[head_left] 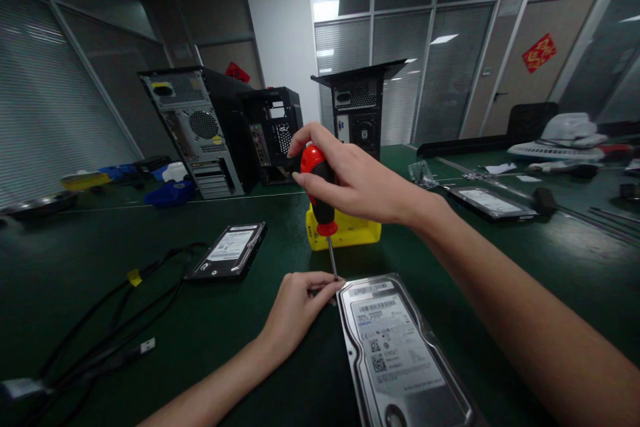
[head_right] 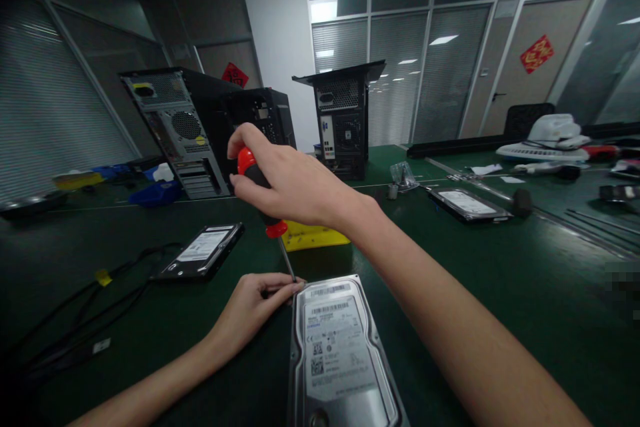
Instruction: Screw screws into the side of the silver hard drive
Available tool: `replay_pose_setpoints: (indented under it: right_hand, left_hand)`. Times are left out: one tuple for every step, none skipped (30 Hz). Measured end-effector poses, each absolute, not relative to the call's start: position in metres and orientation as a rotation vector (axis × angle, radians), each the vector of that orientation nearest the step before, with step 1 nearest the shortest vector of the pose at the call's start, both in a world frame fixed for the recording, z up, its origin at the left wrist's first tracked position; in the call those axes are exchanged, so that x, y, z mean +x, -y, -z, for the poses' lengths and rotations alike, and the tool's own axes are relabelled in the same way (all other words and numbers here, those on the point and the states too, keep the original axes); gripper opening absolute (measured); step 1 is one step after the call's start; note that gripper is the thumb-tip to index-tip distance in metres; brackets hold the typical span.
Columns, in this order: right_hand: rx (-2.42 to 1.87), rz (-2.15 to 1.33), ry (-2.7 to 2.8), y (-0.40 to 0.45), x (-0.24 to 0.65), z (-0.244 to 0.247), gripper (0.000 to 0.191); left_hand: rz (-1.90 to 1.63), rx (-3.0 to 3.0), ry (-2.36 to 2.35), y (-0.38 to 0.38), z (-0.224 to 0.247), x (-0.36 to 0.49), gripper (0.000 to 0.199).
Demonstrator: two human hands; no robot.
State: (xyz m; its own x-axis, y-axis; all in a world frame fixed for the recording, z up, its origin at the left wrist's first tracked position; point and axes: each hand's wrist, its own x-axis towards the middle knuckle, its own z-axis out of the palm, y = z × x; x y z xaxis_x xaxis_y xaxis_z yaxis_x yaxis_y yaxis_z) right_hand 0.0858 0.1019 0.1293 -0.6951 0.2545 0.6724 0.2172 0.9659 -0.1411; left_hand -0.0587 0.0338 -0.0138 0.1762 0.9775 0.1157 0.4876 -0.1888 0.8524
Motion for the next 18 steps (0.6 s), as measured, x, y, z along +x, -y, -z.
replay_pose_setpoints:
  right_hand:
    - [-0.324, -0.076, 2.362, -0.103, 0.086, -0.129, 0.028]
    - [-0.325, -0.082, 2.366, -0.103, 0.087, -0.129, 0.029]
    - [-0.334, -0.084, 2.375, -0.104, 0.087, -0.13, 0.03]
    - [-0.35, -0.082, 2.384, -0.104, 0.088, -0.13, 0.03]
    - [-0.366, -0.076, 2.392, -0.104, 0.088, -0.13, 0.029]
    - [-0.379, -0.069, 2.396, -0.103, 0.088, -0.13, 0.029]
    - [-0.386, -0.063, 2.395, -0.103, 0.089, -0.131, 0.029]
    - [-0.387, -0.058, 2.39, -0.103, 0.09, -0.131, 0.028]
    - [-0.384, -0.055, 2.384, -0.102, 0.09, -0.131, 0.027]
    - [-0.38, -0.056, 2.379, -0.102, 0.091, -0.131, 0.026]
    - [-0.376, -0.06, 2.377, -0.102, 0.091, -0.131, 0.024]
    - [-0.372, -0.066, 2.376, -0.102, 0.092, -0.132, 0.023]
    - [-0.367, -0.071, 2.376, -0.102, 0.092, -0.132, 0.023]
    - [-0.363, -0.075, 2.377, -0.102, 0.093, -0.132, 0.023]
    - [-0.359, -0.077, 2.378, -0.102, 0.093, -0.132, 0.023]
    - [-0.358, -0.078, 2.379, -0.102, 0.093, -0.132, 0.024]
    - [-0.361, -0.079, 2.381, -0.102, 0.093, -0.132, 0.024]
    - [-0.368, -0.08, 2.383, -0.101, 0.093, -0.133, 0.024]
  left_hand:
    - [-0.921, 1.783, -1.39, -0.034, 0.013, -0.059, 0.027]
    - [-0.92, 1.786, -1.391, -0.034, 0.013, -0.059, 0.027]
    - [-0.92, 1.783, -1.39, -0.035, 0.012, -0.059, 0.026]
    - [-0.919, 1.775, -1.388, -0.035, 0.012, -0.059, 0.026]
    - [-0.917, 1.762, -1.383, -0.036, 0.012, -0.059, 0.026]
    - [-0.913, 1.745, -1.373, -0.036, 0.011, -0.059, 0.026]
    - [-0.908, 1.726, -1.361, -0.036, 0.012, -0.059, 0.027]
    - [-0.902, 1.706, -1.346, -0.036, 0.012, -0.06, 0.027]
    - [-0.897, 1.685, -1.331, -0.037, 0.012, -0.061, 0.028]
    - [-0.894, 1.665, -1.316, -0.037, 0.013, -0.062, 0.029]
    - [-0.893, 1.646, -1.303, -0.037, 0.014, -0.063, 0.029]
    - [-0.895, 1.627, -1.295, -0.036, 0.015, -0.064, 0.029]
    - [-0.899, 1.611, -1.288, -0.037, 0.016, -0.065, 0.029]
    - [-0.906, 1.597, -1.281, -0.037, 0.016, -0.066, 0.029]
    - [-0.918, 1.585, -1.279, -0.037, 0.017, -0.068, 0.029]
    - [-0.937, 1.572, -1.284, -0.037, 0.018, -0.069, 0.029]
    - [-0.962, 1.558, -1.293, -0.038, 0.019, -0.069, 0.028]
    - [-0.993, 1.546, -1.306, -0.038, 0.019, -0.07, 0.028]
